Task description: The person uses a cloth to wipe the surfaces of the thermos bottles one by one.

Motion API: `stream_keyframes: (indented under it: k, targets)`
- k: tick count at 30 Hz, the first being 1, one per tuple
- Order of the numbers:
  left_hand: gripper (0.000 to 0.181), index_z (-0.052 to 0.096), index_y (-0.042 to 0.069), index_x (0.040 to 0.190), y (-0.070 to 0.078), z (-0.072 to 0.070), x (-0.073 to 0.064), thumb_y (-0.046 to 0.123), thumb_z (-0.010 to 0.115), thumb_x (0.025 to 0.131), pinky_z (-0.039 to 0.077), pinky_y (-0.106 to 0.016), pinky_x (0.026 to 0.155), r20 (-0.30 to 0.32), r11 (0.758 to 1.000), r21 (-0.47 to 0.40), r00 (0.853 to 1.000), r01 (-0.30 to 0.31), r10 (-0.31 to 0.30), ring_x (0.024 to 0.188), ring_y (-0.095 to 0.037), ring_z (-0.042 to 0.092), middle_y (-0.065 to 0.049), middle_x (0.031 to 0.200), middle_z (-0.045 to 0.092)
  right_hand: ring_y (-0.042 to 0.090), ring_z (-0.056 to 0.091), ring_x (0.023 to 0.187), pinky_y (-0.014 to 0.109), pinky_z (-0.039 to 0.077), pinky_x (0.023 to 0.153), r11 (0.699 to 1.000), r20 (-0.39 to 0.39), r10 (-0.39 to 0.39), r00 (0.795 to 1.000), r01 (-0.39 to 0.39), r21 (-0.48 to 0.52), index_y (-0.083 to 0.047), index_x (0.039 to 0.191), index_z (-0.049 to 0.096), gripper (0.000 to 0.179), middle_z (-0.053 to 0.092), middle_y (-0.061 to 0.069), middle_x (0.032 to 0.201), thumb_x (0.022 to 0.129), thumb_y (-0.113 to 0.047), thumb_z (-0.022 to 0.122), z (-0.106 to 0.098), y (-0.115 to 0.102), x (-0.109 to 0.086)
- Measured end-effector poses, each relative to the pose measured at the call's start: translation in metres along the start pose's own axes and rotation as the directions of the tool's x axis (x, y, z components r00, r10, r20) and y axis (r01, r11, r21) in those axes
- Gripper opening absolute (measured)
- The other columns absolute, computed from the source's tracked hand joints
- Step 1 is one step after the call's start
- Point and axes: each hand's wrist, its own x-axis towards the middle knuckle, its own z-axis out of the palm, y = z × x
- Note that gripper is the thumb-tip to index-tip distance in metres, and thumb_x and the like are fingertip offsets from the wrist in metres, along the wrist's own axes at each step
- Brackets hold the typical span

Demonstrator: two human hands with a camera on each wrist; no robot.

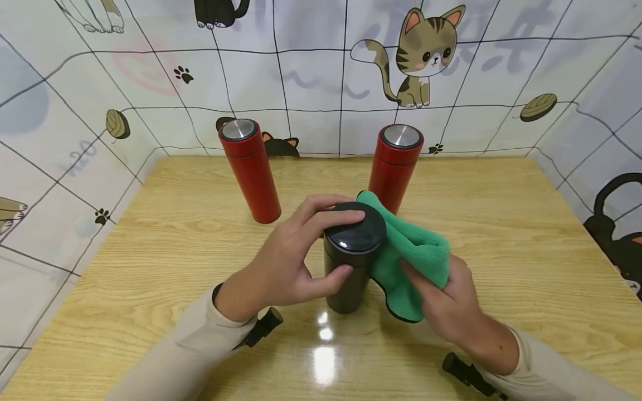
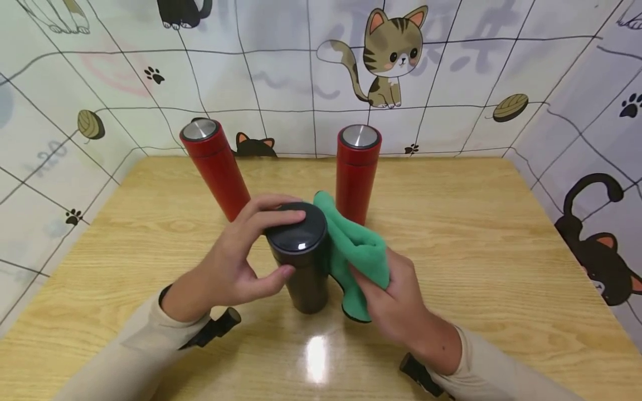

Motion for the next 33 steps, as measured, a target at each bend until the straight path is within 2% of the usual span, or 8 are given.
stream_keyframes:
  k: [3, 6, 12, 17, 23, 27, 30, 33]
  targets:
    - [0.056, 0.053, 0.008, 0.135, 0.0004, 0.0004, 0.0006, 0.026, 0.072, 0.085, 0.051, -0.031, 0.103, 0.002, 1.0, 0.014, 1.0, -0.004, 0.004, 0.126, -0.023, 0.057, -0.015, 0.138, 0.05, 0.009, 0.063, 0.122, 0.018, 0.052, 0.097, 1.0, 0.015, -0.02, 1.0, 0.02, 0.013, 0.007, 0.135, 0.057, 0.051, 0.063, 0.001, 0.137, 0.087, 0.023, 0.05, -0.0007, 0.0008, 0.0007]
    - [0.06, 0.053, 0.007, 0.135, 0.0001, 0.0008, 0.0016, 0.027, 0.077, 0.083, 0.051, -0.031, 0.104, -0.006, 1.0, 0.025, 1.0, -0.015, 0.015, 0.126, -0.023, 0.058, -0.016, 0.137, 0.051, 0.007, 0.064, 0.119, 0.018, 0.054, 0.094, 1.0, 0.05, -0.01, 0.999, 0.009, 0.017, 0.006, 0.137, 0.056, 0.05, 0.063, -0.001, 0.138, 0.089, 0.021, 0.049, -0.0009, 0.0018, 0.0019]
    - [0.079, 0.054, 0.005, 0.133, -0.0012, 0.0023, 0.0012, 0.029, 0.093, 0.069, 0.049, -0.029, 0.107, -0.01, 0.999, 0.029, 0.999, -0.034, 0.035, 0.126, -0.024, 0.057, -0.016, 0.135, 0.053, 0.01, 0.061, 0.126, 0.02, 0.052, 0.099, 1.0, 0.048, -0.005, 0.999, 0.004, 0.015, 0.006, 0.137, 0.056, 0.05, 0.062, 0.004, 0.14, 0.089, 0.021, 0.05, -0.0013, 0.0004, 0.0013]
    - [0.075, 0.054, 0.005, 0.133, -0.0013, 0.0017, 0.0014, 0.027, 0.091, 0.071, 0.049, -0.03, 0.107, -0.01, 0.999, 0.019, 0.999, -0.041, 0.042, 0.127, -0.024, 0.058, -0.016, 0.136, 0.053, 0.008, 0.062, 0.124, 0.02, 0.053, 0.098, 1.0, 0.036, -0.008, 0.999, 0.008, 0.0, 0.008, 0.136, 0.056, 0.046, 0.063, -0.001, 0.138, 0.091, 0.019, 0.05, -0.0032, 0.0005, -0.0006]
    - [0.07, 0.053, 0.007, 0.133, -0.0003, -0.0003, 0.0002, 0.024, 0.087, 0.075, 0.049, -0.032, 0.107, 0.012, 1.0, -0.004, 1.0, -0.025, 0.025, 0.128, -0.024, 0.057, -0.017, 0.138, 0.051, 0.008, 0.064, 0.12, 0.018, 0.053, 0.096, 1.0, 0.089, -0.001, 0.996, -0.001, 0.017, 0.003, 0.139, 0.055, 0.044, 0.062, 0.0, 0.139, 0.096, 0.01, 0.052, -0.0004, 0.0027, 0.001]
    - [0.065, 0.054, 0.008, 0.133, 0.0002, -0.001, 0.0017, 0.025, 0.085, 0.078, 0.049, -0.033, 0.107, 0.015, 1.0, -0.009, 0.999, -0.029, 0.029, 0.128, -0.024, 0.056, -0.016, 0.139, 0.051, 0.006, 0.065, 0.117, 0.017, 0.054, 0.094, 0.999, 0.047, -0.01, 0.999, 0.011, -0.034, 0.002, 0.136, 0.059, 0.048, 0.065, -0.002, 0.134, 0.09, 0.017, 0.054, 0.0003, 0.0016, 0.0009]
    - [0.064, 0.055, 0.008, 0.133, 0.0002, -0.0013, 0.0022, 0.025, 0.084, 0.079, 0.049, -0.033, 0.107, 0.018, 1.0, -0.01, 0.999, -0.03, 0.03, 0.128, -0.024, 0.055, -0.017, 0.139, 0.051, 0.006, 0.064, 0.119, 0.018, 0.053, 0.096, 0.999, 0.005, -0.034, 0.999, 0.034, -0.017, 0.006, 0.132, 0.06, 0.049, 0.066, -0.003, 0.133, 0.087, 0.022, 0.054, -0.0003, 0.0019, 0.0]
    - [0.064, 0.055, 0.009, 0.133, -0.0003, -0.0012, 0.0016, 0.025, 0.083, 0.079, 0.05, -0.033, 0.106, 0.022, 1.0, -0.007, 0.999, -0.023, 0.023, 0.128, -0.024, 0.055, -0.018, 0.14, 0.05, 0.008, 0.062, 0.123, 0.02, 0.052, 0.099, 0.999, 0.0, -0.044, 0.999, 0.044, 0.029, 0.008, 0.133, 0.059, 0.045, 0.064, -0.003, 0.135, 0.09, 0.02, 0.052, -0.0008, 0.0016, -0.0008]
